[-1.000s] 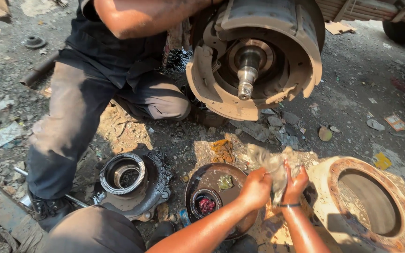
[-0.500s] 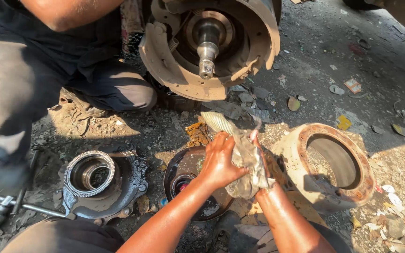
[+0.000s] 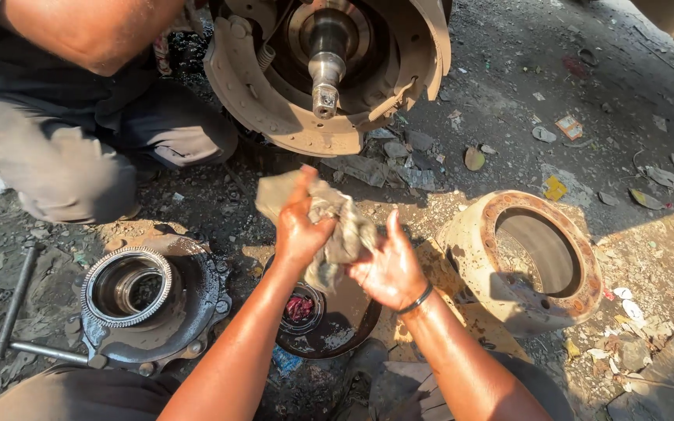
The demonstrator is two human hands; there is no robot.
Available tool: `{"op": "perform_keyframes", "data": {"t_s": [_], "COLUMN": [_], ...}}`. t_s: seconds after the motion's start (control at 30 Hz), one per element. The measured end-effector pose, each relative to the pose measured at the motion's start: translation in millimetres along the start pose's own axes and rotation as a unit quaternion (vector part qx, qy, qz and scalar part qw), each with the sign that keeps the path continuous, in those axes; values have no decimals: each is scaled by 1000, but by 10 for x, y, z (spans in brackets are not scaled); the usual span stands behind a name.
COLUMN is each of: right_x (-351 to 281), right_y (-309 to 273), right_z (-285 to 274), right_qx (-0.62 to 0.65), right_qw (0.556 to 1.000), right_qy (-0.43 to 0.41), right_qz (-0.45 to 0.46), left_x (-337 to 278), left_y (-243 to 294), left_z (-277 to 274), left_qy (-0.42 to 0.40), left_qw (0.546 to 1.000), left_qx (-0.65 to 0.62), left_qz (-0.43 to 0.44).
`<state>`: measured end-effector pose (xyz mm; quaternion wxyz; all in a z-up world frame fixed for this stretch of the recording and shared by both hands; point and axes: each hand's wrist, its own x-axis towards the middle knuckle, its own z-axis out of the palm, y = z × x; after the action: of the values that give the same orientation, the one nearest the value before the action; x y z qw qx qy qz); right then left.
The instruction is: The person scrubs a circular metal mechanical part with a cloth in a shallow pan of liquid, then wipes their hands with a rag. A second person is visible nearby working on a vehicle wheel hub.
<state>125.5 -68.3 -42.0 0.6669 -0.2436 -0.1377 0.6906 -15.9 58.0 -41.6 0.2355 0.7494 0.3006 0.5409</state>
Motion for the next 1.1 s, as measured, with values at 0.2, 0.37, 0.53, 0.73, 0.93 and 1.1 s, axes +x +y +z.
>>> {"op": "perform_keyframes", "data": {"t_s": [0.2,0.37,0.53,0.73,0.93,1.1], "right_x": [-556,-663,-535,-103,59,109], "right_y": [40,267,428,592,595,330], "right_z": [-380,-695,-1043,-928,-406,-309], "right_qx": [-135,-185,-269,-293,-683,-787], "right_qw": [967,944,944,938,722,598], "right_qy": [-27,-179,-30,88,92,149], "right_qz": [-214,-206,-187,-162,-63,-26], "left_x": [-520,-719,-710,-587,-297,-35], "left_y": [775,960,954,811,349,89], "left_z": [213,225,222,252,122,-84], "left_qy": [-255,-233,-321,-252,-153,-96], "left_qw": [936,942,945,964,975,988], "left_qx": [-205,-34,31,79,138,7], "left_qz": [129,239,61,-19,-82,-119]}}
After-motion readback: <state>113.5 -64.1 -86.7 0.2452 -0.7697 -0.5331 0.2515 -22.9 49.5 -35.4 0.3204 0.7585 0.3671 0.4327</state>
